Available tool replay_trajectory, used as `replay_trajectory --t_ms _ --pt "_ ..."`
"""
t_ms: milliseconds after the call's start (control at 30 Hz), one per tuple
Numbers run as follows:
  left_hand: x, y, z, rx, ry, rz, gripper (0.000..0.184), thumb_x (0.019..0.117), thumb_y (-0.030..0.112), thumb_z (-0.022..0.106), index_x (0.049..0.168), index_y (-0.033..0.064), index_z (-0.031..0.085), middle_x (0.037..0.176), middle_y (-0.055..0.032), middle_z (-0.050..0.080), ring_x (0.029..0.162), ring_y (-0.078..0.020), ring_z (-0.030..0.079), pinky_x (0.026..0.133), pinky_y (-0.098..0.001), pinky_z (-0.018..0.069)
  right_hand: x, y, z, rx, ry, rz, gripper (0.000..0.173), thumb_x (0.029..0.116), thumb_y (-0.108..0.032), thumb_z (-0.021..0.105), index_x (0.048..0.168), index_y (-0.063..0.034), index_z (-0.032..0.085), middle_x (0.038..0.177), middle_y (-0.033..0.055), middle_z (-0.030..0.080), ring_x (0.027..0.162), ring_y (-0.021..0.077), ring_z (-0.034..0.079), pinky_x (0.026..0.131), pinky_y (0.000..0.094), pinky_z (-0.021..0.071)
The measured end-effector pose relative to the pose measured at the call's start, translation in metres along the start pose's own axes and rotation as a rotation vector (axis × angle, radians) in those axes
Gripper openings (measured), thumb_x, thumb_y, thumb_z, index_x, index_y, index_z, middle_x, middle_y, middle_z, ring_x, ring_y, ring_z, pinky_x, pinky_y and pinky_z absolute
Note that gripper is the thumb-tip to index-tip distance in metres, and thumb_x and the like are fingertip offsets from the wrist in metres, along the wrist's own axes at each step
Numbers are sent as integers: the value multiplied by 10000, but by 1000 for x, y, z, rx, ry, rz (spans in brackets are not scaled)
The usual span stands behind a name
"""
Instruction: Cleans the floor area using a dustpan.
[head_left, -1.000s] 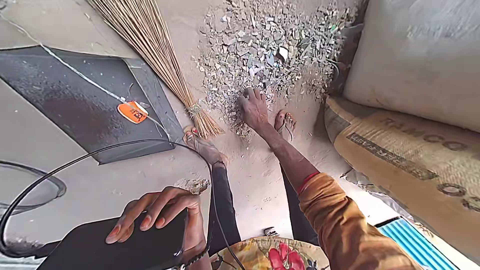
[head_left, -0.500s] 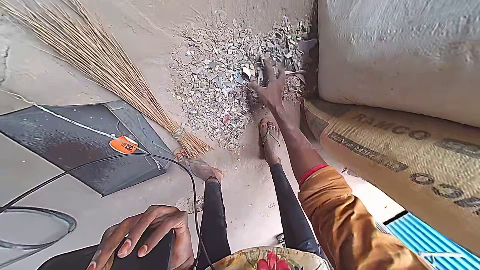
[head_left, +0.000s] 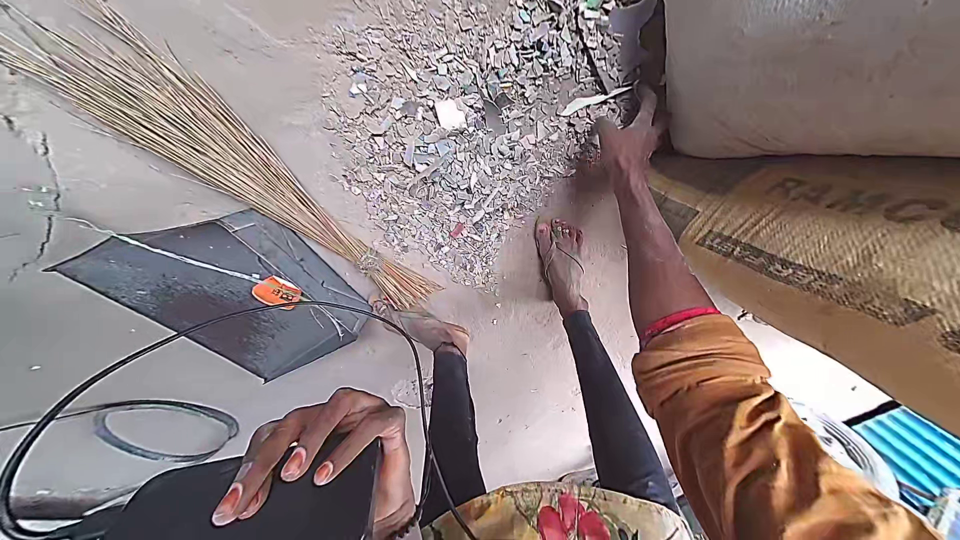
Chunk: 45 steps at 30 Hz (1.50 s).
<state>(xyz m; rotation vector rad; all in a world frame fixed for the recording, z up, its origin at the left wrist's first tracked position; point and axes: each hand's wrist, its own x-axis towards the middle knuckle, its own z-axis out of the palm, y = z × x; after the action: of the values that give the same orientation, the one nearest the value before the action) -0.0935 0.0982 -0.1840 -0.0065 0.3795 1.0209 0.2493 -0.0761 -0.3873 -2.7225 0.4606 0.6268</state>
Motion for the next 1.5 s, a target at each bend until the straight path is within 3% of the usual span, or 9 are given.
replay_trajectory --t_ms 100,167,333,567,733,933,1200,1367,1500 --pt "1 -5 8 22 53 1 269 929 181 619 814 -52 690 832 -123 699 743 -229 706 659 -293 582 -20 -12 16 -35 -115 -55 926 840 -323 773 1633 -236 303 1620 295 273 1411 495 386 1063 587 435" --pt "1 -7 9 10 64 2 259 919 178 626 810 -48 691 833 -125 698 749 -235 707 664 -303 586 -49 -16 16 -6 -295 -189 783 831 -233 774 1550 -204 467 1630 335 197 1417 548 334 1062 628 425" --pt "5 -3 10 0 39 -6 259 923 177 623 828 -54 693 847 -130 703 763 -238 710 677 -300 587 -60 -44 -23 3 -496 -538 417 880 -111 698 1296 -115 684 1474 243 484 1212 354 603 940 479 544" --pt "5 3 9 57 31 1 280 910 197 629 808 -56 692 836 -130 695 728 -225 698 645 -291 576 48 -95 -1 -254 -238 -227 913 827 -633 713 1565 -171 437 1690 233 146 1521 434 241 1132 637 333" --pt "5 -3 15 -17 75 17 236 902 155 641 797 -50 689 840 -126 702 736 -224 707 649 -278 581 -39 -81 26 -154 -337 -338 906 818 -410 811 1602 -258 383 1597 348 276 1409 567 354 1014 675 447" --pt "11 1 11 -71 59 39 227 893 148 647 805 -56 692 846 -128 703 746 -215 710 663 -270 582 -128 -58 13 59 -668 -530 840 784 -42 785 1548 -209 478 1476 238 473 1215 389 586 915 543 548" --pt "4 1 9 -88 160 68 226 888 140 640 798 -65 673 824 -121 686 742 -213 701 666 -269 576 -28 -25 -13 92 -32 -13 406 951 -214 635 1308 -19 640 1262 212 642 1171 319 621 974 503 483" --pt "5 0 14 -109 192 7 211 878 138 655 803 -56 687 824 -121 686 750 -219 700 674 -281 578 -84 -46 23 -84 -346 -51 656 925 -73 600 1551 -36 405 1556 342 324 1315 494 487 1019 585 477" --pt "8 -1 16 -99 195 18 215 884 144 653 809 -54 689 831 -124 690 760 -221 705 675 -279 579 -141 -69 17 -15 -667 -391 492 1008 -45 525 1494 11 484 1392 298 545 1215 411 596 1018 530 483"
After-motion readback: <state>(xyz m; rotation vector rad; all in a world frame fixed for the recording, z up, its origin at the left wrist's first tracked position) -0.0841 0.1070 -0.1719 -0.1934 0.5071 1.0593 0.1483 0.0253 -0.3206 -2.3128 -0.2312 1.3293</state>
